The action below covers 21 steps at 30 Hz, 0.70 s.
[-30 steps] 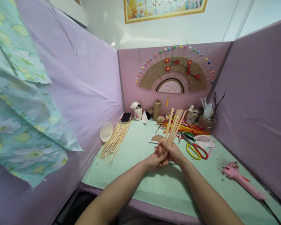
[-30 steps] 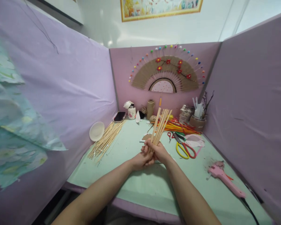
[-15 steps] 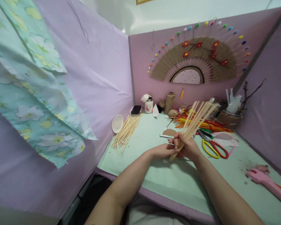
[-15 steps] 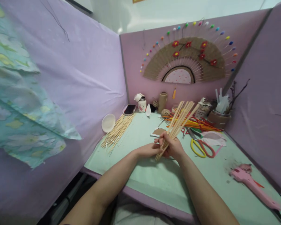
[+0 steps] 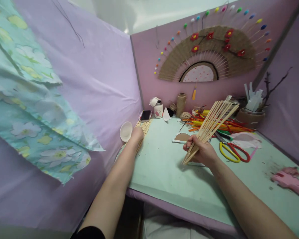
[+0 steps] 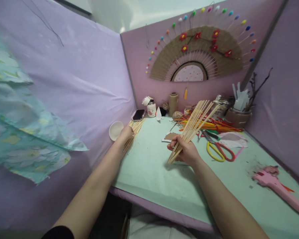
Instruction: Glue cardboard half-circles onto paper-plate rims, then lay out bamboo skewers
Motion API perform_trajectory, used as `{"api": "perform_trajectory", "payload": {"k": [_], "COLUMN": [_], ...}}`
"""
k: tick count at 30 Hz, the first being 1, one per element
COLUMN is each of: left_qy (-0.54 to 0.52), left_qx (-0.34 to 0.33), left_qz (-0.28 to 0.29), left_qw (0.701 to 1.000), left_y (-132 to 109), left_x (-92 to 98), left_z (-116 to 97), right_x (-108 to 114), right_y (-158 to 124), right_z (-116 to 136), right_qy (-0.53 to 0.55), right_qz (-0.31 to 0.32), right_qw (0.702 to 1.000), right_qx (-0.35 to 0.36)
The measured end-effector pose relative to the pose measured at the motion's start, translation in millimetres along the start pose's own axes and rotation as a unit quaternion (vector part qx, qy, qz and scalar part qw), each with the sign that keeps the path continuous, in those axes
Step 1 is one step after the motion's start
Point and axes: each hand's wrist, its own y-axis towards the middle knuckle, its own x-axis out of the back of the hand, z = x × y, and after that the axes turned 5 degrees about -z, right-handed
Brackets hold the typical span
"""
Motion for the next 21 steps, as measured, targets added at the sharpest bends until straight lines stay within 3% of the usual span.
{"api": "perform_trajectory", "payload": {"k": [8, 21], "left_qy": [0.112, 0.132], "left_qx": [-0.009, -0.013], "left_qz": [0.016, 0.029], "left_qw": [0.994, 0.991], "left_y": [7, 11], "left_x": [-22.5, -20.9], "left_z": [2, -3], "right_x": [2, 1], "right_y": [0, -4], "right_z": [-8, -6], "right_qy": [-0.010, -0.032], "right_qz": [0.028, 0.019], "right_qw": [0.999, 0.998], "right_qx": [-0.031, -0.052]}}
